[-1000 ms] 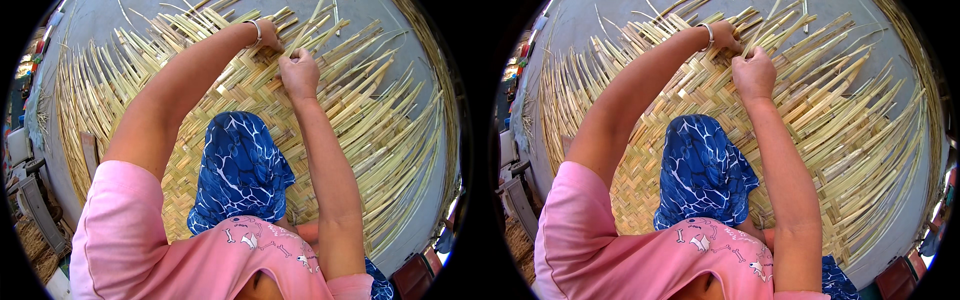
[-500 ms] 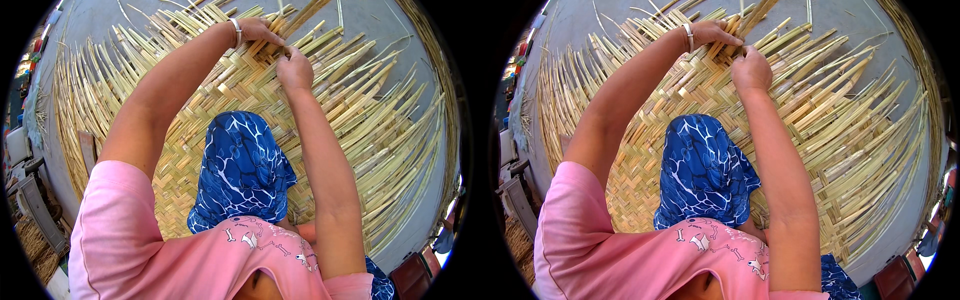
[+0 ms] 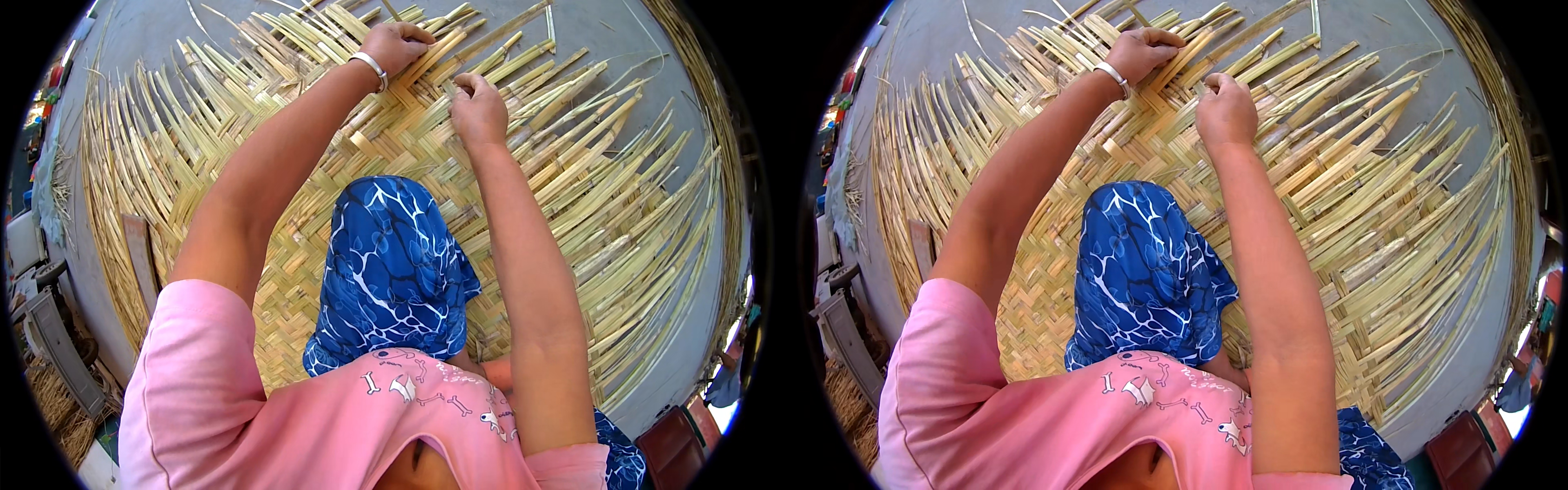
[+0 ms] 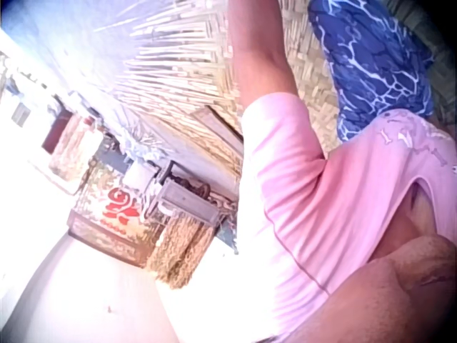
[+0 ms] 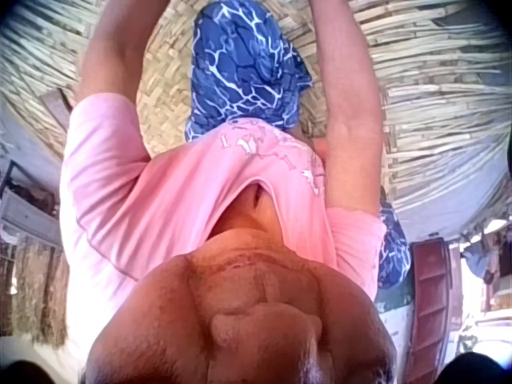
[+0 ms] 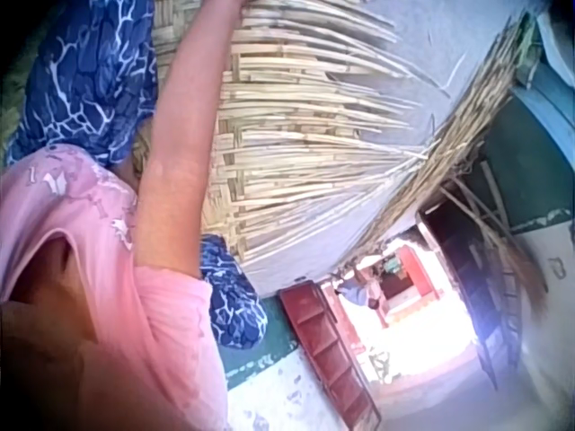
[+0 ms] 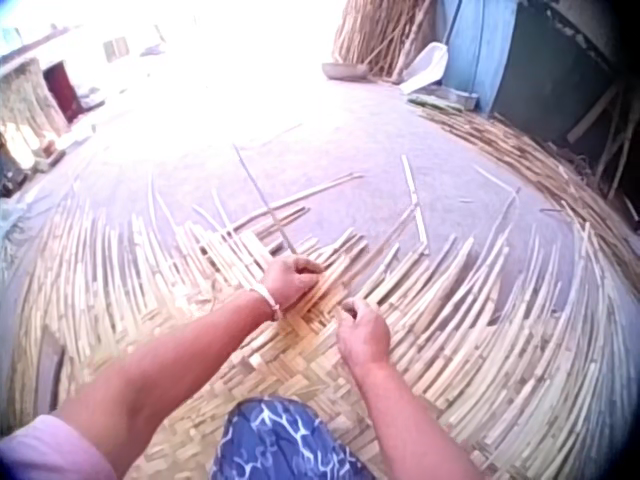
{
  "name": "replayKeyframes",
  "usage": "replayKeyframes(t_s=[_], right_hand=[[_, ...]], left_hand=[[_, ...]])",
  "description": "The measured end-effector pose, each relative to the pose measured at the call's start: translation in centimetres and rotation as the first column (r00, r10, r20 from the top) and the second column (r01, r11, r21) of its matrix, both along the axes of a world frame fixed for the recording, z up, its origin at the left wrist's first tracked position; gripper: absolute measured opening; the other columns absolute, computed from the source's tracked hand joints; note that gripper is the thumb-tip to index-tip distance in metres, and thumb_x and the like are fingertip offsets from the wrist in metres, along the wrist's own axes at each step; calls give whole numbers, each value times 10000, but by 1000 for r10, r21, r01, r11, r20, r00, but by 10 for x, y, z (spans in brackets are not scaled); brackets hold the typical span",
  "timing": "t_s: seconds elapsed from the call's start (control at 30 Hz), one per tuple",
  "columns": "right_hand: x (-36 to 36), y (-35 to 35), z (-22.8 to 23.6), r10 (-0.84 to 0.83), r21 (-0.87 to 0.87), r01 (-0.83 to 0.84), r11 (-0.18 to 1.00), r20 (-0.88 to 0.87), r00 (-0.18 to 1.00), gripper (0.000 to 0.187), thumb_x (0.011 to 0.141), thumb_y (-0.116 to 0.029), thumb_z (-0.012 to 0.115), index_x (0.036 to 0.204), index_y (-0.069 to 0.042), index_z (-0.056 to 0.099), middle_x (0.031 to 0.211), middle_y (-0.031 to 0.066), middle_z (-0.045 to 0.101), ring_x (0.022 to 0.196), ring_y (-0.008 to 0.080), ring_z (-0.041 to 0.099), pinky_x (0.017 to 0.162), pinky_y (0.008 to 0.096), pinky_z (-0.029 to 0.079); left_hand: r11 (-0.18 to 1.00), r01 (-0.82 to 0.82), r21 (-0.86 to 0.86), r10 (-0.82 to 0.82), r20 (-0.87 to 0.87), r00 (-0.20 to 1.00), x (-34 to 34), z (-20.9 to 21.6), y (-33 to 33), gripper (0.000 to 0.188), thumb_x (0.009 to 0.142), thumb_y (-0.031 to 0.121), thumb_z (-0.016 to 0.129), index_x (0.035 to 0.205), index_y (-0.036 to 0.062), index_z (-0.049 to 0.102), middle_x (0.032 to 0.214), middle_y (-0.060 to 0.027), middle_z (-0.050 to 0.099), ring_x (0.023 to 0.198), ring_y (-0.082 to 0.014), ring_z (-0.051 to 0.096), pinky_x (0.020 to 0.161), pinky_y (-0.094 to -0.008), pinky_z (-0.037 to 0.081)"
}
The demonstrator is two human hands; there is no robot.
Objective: The person weaves a basket by hand using thin bamboo strips. They interlace the strips in a consistent pattern, gradually building up the structure of the basket while sitting on the floor.
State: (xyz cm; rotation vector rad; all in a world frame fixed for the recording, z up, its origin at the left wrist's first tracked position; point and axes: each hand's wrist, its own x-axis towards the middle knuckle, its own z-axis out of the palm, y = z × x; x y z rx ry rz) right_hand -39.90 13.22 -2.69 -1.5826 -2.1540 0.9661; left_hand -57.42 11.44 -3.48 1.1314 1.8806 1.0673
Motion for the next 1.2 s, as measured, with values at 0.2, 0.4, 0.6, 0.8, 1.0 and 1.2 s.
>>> replayKeyframes(t_s=[0.2, 0.4, 0.6, 0.8, 1.0, 1.2], right_hand=[[1, -3, 5, 102, 102, -109, 989, 75, 992, 215, 840, -154, 513, 975, -126, 678, 1044, 107, 611, 935, 301, 598, 821, 393, 481], [2, 0, 3, 185, 133, -201, 971, 118, 976, 224, 819, -128, 505, 956, -127, 682, 1041, 99, 614, 927, 303, 601, 805, 395, 485], [3, -1, 6, 223, 135, -238, 962, 115, 968, 230, 811, -120, 508, 963, -128, 681, 1038, 107, 610, 916, 313, 604, 803, 401, 488], [5, -11, 12, 261, 168, -281, 945, 131, 956, 205, 797, -72, 511, 939, -82, 659, 1025, 138, 581, 889, 344, 609, 783, 408, 502], [7, -29, 6, 350, 335, -395, 855, 189, 917, 143, 759, -39, 553, 895, -46, 597, 1001, 155, 562, 866, 333, 598, 759, 413, 502], [22, -42, -5, 416, 606, -454, 654, 214, 884, 268, 760, -61, 548, 1020, -75, 608, 1111, 103, 581, 862, 276, 562, 756, 370, 490]], left_hand=[[996, -62, -64, 19, -526, 850, 6, -2, -11, 180, 814, 244, 637, 968, 190, 713, 801, -59, 692, 733, -175, 652, 701, -299, 511], [987, -83, -140, -31, -658, 752, 10, 5, -23, 191, 831, 292, 568, 960, 252, 703, 830, -55, 692, 806, -245, 650, 774, -370, 478], [992, -94, -84, 14, -667, 745, 9, 7, -30, 167, 811, 291, 629, 942, 232, 715, 802, -66, 691, 770, -249, 658, 749, -351, 515], [994, -87, -69, 16, -682, 731, 11, 13, -40, 164, 822, 275, 632, 954, 221, 713, 811, -80, 690, 755, -244, 660, 700, -339, 524], [976, -26, 215, 147, -569, 809, 18, -12, -54, 229, 807, 121, 632, 1033, 136, 669, 995, -156, 639, 935, -319, 606, 820, -371, 490], [961, -40, 272, 200, -594, 779, 43, -6, -93, 443, 801, 69, 614, 1234, 55, 524, 1203, -183, 551, 1135, -353, 503, 978, -397, 399]])
